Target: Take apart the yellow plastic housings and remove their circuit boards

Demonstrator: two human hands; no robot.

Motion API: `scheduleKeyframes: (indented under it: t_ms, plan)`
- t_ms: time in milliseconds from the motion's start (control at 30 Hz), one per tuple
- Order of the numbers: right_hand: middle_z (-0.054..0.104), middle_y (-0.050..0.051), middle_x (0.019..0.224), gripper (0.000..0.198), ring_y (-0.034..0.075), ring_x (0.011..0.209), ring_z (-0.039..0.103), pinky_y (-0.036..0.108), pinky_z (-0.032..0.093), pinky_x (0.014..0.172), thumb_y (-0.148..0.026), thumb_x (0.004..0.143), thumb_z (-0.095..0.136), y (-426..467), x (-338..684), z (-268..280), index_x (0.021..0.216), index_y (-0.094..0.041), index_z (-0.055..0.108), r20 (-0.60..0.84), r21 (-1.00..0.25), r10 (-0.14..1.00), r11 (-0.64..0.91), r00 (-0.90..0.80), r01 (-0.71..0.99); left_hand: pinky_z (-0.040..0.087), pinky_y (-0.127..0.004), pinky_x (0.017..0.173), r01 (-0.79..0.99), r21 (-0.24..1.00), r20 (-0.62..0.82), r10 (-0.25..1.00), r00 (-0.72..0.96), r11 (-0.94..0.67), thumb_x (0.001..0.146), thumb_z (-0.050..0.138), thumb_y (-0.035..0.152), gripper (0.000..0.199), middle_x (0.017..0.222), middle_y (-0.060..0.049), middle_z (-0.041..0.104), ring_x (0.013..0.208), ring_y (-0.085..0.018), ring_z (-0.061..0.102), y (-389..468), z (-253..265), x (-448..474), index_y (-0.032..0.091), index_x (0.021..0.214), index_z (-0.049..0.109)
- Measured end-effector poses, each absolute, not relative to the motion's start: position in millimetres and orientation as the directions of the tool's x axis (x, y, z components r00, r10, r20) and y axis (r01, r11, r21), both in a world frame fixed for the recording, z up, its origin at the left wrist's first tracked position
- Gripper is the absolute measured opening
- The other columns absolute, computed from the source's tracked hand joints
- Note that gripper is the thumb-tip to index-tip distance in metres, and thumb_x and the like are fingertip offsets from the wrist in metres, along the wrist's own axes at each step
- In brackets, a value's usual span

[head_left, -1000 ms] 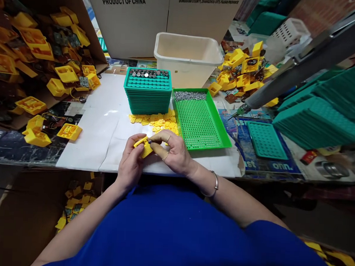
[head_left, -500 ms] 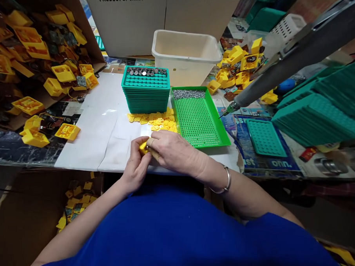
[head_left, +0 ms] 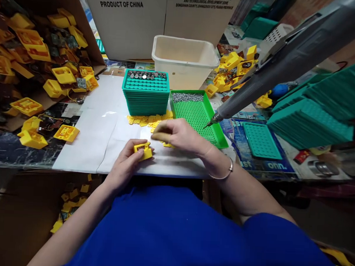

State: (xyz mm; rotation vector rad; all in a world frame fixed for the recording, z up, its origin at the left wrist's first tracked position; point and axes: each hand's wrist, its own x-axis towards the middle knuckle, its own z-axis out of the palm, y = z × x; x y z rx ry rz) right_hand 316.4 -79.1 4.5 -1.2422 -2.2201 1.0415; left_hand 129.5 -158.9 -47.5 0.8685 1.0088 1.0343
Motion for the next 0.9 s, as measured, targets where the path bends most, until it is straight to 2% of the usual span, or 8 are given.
scheduleKeyframes:
  t_ms: [100, 167, 267, 467, 567, 633, 767, 900]
  plan:
    - [0.073, 0.007, 0.097, 0.016, 0.015, 0.086, 0.063, 0.026, 0.041, 0.075, -0.023, 0.091, 0.060, -70.4, 317.2, 7.0, 0.096, -0.013, 0.072, 0.053, -0.624, 0.883, 0.394, -0.466, 0.675, 0.057, -0.033, 0.069, -0.356, 0.880, -0.282, 0.949, 0.137, 0.313, 0.082, 0.067, 0.028, 0.022, 0.094, -0.007, 0.074, 0.085, -0.023, 0.071, -158.4, -41.0, 122.0, 0.018, 0.101, 0.060]
    - [0.072, 0.009, 0.104, 0.020, 0.019, 0.094, 0.063, 0.029, 0.040, 0.076, -0.020, 0.093, 0.055, -66.9, 312.2, 5.8, 0.101, -0.014, 0.072, -0.017, -0.406, 0.855, 0.467, -0.518, 0.785, 0.055, -0.029, 0.059, -0.352, 0.881, -0.280, 0.948, 0.152, 0.317, 0.081, 0.067, 0.027, 0.021, 0.089, -0.009, 0.075, 0.080, -0.024, 0.072, -159.0, -39.4, 117.0, 0.017, 0.098, 0.061]
    - [0.068, 0.012, 0.111, 0.028, 0.022, 0.096, 0.062, 0.031, 0.037, 0.068, -0.017, 0.096, 0.046, -64.1, 299.8, 0.7, 0.110, -0.016, 0.070, -0.136, -0.152, 0.816, 0.544, -0.562, 0.825, 0.055, -0.029, 0.057, -0.344, 0.881, -0.272, 0.943, 0.191, 0.324, 0.081, 0.067, 0.027, 0.021, 0.090, -0.009, 0.075, 0.079, -0.024, 0.073, -159.8, -39.5, 112.9, 0.016, 0.098, 0.061]
    - [0.065, 0.015, 0.106, 0.033, 0.024, 0.093, 0.060, 0.032, 0.035, 0.066, -0.015, 0.096, 0.038, -52.2, 282.5, -8.6, 0.106, -0.014, 0.069, -0.181, -0.030, 0.761, 0.629, -0.623, 0.777, 0.057, -0.030, 0.063, -0.347, 0.872, -0.299, 0.937, 0.178, 0.345, 0.081, 0.066, 0.025, 0.020, 0.092, -0.009, 0.076, 0.082, -0.023, 0.074, -157.6, -39.8, 117.0, 0.016, 0.098, 0.061]
    - [0.063, 0.013, 0.109, 0.026, 0.023, 0.092, 0.059, 0.032, 0.035, 0.066, -0.017, 0.095, 0.044, -44.6, 284.5, -9.5, 0.103, -0.015, 0.068, -0.132, -0.082, 0.761, 0.631, -0.636, 0.772, 0.058, -0.030, 0.064, -0.346, 0.870, -0.314, 0.936, 0.162, 0.352, 0.081, 0.066, 0.025, 0.021, 0.093, -0.009, 0.075, 0.082, -0.023, 0.074, -156.4, -39.7, 119.9, 0.015, 0.099, 0.061]
    - [0.062, 0.011, 0.112, 0.017, 0.022, 0.095, 0.058, 0.031, 0.038, 0.070, -0.018, 0.092, 0.051, -41.2, 289.3, -8.5, 0.098, -0.016, 0.067, -0.043, -0.186, 0.773, 0.616, -0.633, 0.765, 0.058, -0.030, 0.064, -0.355, 0.863, -0.330, 0.933, 0.143, 0.359, 0.081, 0.066, 0.024, 0.020, 0.093, -0.010, 0.075, 0.081, -0.022, 0.073, -155.6, -39.7, 121.4, 0.015, 0.098, 0.061]
    - [0.065, 0.005, 0.093, 0.006, 0.016, 0.085, 0.060, 0.028, 0.042, 0.075, -0.019, 0.090, 0.058, -44.1, 302.6, -7.5, 0.095, -0.016, 0.061, 0.166, -0.519, 0.837, 0.524, -0.521, 0.676, 0.058, -0.031, 0.064, -0.378, 0.849, -0.341, 0.929, 0.143, 0.370, 0.080, 0.065, 0.023, 0.020, 0.092, -0.010, 0.075, 0.081, -0.024, 0.074, -153.3, -39.5, 124.6, 0.015, 0.098, 0.060]
    - [0.064, -0.002, 0.074, 0.007, 0.010, 0.062, 0.062, 0.023, 0.046, 0.062, -0.019, 0.093, 0.054, -66.4, 314.5, -14.1, 0.099, -0.016, 0.056, 0.110, -0.835, 0.844, 0.365, -0.525, 0.411, 0.057, -0.030, 0.063, -0.398, 0.845, -0.318, 0.934, 0.164, 0.357, 0.080, 0.065, 0.024, 0.021, 0.090, -0.009, 0.075, 0.081, -0.024, 0.073, -150.9, -39.0, 129.1, 0.016, 0.099, 0.060]
